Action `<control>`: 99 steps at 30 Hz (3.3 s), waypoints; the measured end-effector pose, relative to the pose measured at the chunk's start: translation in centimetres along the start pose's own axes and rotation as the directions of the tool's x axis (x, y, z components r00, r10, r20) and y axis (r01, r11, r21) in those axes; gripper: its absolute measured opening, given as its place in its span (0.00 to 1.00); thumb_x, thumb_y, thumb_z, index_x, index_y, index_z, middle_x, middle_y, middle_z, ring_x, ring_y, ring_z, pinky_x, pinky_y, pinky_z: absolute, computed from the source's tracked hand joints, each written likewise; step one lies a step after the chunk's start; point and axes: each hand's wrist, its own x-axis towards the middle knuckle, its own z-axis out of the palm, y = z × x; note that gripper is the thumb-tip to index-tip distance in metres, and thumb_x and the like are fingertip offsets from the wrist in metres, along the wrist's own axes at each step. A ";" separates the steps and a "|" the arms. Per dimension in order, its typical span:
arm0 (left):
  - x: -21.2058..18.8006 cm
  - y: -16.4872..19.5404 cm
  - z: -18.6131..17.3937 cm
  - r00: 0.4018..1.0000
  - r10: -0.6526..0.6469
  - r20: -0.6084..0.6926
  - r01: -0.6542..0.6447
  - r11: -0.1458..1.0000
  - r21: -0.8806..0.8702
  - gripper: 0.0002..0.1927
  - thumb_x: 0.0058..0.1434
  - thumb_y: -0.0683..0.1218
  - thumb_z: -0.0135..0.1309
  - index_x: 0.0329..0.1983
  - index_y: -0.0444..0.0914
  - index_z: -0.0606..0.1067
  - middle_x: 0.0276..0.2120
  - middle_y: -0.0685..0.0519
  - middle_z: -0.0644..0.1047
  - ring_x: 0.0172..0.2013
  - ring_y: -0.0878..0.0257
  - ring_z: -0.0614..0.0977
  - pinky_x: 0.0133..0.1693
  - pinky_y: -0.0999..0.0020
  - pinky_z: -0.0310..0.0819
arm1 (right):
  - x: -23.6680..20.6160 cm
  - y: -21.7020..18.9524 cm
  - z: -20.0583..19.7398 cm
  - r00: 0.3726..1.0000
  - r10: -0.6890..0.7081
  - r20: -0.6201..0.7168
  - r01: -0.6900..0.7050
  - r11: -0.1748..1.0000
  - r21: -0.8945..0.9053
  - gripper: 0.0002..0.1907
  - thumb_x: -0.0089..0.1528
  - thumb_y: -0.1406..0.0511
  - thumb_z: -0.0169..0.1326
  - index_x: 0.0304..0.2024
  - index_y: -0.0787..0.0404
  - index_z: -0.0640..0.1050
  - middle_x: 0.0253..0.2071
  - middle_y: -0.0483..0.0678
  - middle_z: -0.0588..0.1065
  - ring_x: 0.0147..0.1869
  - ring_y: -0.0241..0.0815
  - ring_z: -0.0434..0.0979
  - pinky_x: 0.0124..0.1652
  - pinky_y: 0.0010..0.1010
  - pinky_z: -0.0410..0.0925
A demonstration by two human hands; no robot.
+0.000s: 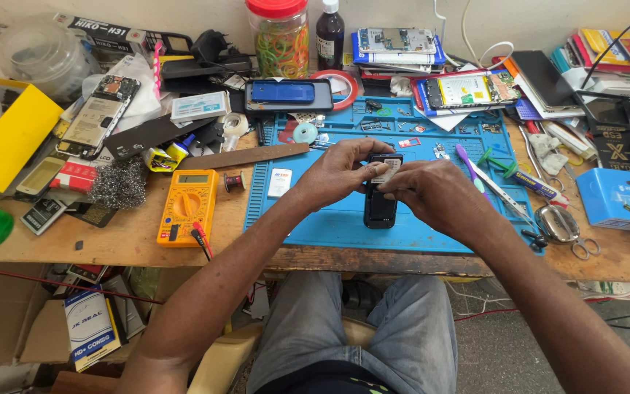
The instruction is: The person disassembles a blue feature phone, removes the battery, and uses a screwdriver to adjust internal components. They reassemble the phone, test it by pressing buttons, and then handle a smartphone battery and a SIM card package.
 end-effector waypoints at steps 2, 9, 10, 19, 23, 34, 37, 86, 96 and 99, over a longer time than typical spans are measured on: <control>0.1 -0.3 0.0 1.000 0.012 0.012 -0.011 0.999 -0.032 0.17 0.68 0.45 0.52 0.59 0.36 0.74 0.44 0.54 0.82 0.40 0.69 0.84 0.38 0.70 0.83 | -0.2 -0.4 0.4 1.000 -0.014 -0.025 0.013 1.000 -0.020 0.09 0.57 0.71 0.59 0.39 0.59 0.85 0.41 0.50 0.82 0.42 0.49 0.84 0.45 0.38 0.75; -0.8 -1.2 0.2 1.000 0.003 -0.021 -0.006 0.986 -0.168 0.18 0.71 0.46 0.52 0.61 0.36 0.74 0.45 0.53 0.81 0.43 0.67 0.83 0.41 0.67 0.83 | -1.7 -2.4 2.3 0.972 0.001 -0.233 -0.022 0.996 -0.089 0.11 0.57 0.70 0.61 0.43 0.63 0.84 0.44 0.54 0.80 0.40 0.54 0.82 0.40 0.41 0.74; -0.9 -1.2 0.3 0.999 -0.026 -0.026 0.020 0.979 -0.202 0.18 0.71 0.47 0.51 0.61 0.36 0.73 0.44 0.53 0.81 0.44 0.67 0.83 0.41 0.66 0.84 | -1.7 -2.3 2.3 0.964 -0.030 -0.264 0.003 0.994 -0.106 0.13 0.56 0.70 0.61 0.44 0.63 0.84 0.43 0.54 0.80 0.41 0.54 0.82 0.40 0.41 0.74; -0.9 -1.0 0.8 0.997 -0.016 -0.076 0.009 0.995 -0.100 0.19 0.69 0.49 0.52 0.60 0.37 0.74 0.48 0.50 0.83 0.45 0.65 0.84 0.42 0.66 0.87 | -0.8 -0.3 1.8 0.969 0.198 -0.151 -0.194 0.980 0.041 0.06 0.58 0.68 0.64 0.39 0.58 0.86 0.36 0.48 0.81 0.35 0.47 0.82 0.38 0.38 0.73; -1.1 -0.7 0.7 0.997 -0.022 -0.068 0.015 0.995 -0.103 0.18 0.69 0.49 0.51 0.60 0.37 0.74 0.48 0.51 0.82 0.46 0.65 0.84 0.41 0.66 0.87 | -1.3 -0.3 2.2 0.979 0.108 -0.174 -0.108 0.994 0.006 0.09 0.57 0.69 0.64 0.40 0.57 0.85 0.42 0.48 0.80 0.42 0.48 0.81 0.43 0.38 0.73; -0.9 -3.2 1.3 0.996 0.003 -0.092 -0.024 0.975 -0.220 0.18 0.72 0.44 0.52 0.63 0.37 0.74 0.48 0.51 0.82 0.48 0.66 0.81 0.43 0.69 0.79 | -4.1 -0.1 4.6 0.944 -0.015 -0.331 -0.008 0.998 -0.068 0.22 0.52 0.68 0.67 0.50 0.53 0.82 0.47 0.54 0.74 0.47 0.51 0.74 0.46 0.40 0.71; -1.9 -4.0 2.1 0.978 0.186 -0.098 -0.206 0.943 -0.262 0.28 0.65 0.37 0.60 0.68 0.38 0.68 0.57 0.50 0.77 0.55 0.66 0.78 0.53 0.70 0.77 | -5.0 -1.1 5.5 0.933 -0.170 -0.318 0.041 0.926 -0.374 0.26 0.52 0.67 0.66 0.55 0.57 0.83 0.45 0.58 0.73 0.45 0.56 0.72 0.44 0.46 0.70; -5.4 -4.7 6.6 0.774 -0.100 -0.625 -0.442 0.621 -0.647 0.29 0.71 0.44 0.47 0.74 0.46 0.55 0.54 0.54 0.74 0.52 0.68 0.76 0.51 0.67 0.77 | 0.2 0.2 9.6 0.694 0.689 -0.208 -0.428 0.628 0.650 0.15 0.67 0.59 0.58 0.38 0.67 0.82 0.26 0.50 0.79 0.26 0.34 0.75 0.28 0.24 0.68; -5.3 -4.6 6.7 0.788 -0.146 -0.599 -0.375 0.658 -0.653 0.26 0.71 0.44 0.45 0.71 0.43 0.57 0.50 0.55 0.76 0.48 0.72 0.79 0.48 0.71 0.78 | -0.9 -3.5 8.3 0.835 0.358 -0.418 -0.262 0.926 0.271 0.21 0.57 0.64 0.63 0.54 0.60 0.82 0.50 0.52 0.80 0.39 0.40 0.84 0.32 0.31 0.76; -5.6 -4.0 6.7 0.785 -0.102 -0.611 -0.403 0.665 -0.629 0.26 0.71 0.41 0.46 0.71 0.41 0.57 0.50 0.52 0.77 0.48 0.69 0.78 0.48 0.71 0.76 | -1.1 -3.4 8.3 0.866 0.273 -0.418 -0.244 0.962 0.121 0.28 0.52 0.63 0.68 0.54 0.65 0.79 0.46 0.56 0.80 0.41 0.43 0.82 0.26 0.32 0.72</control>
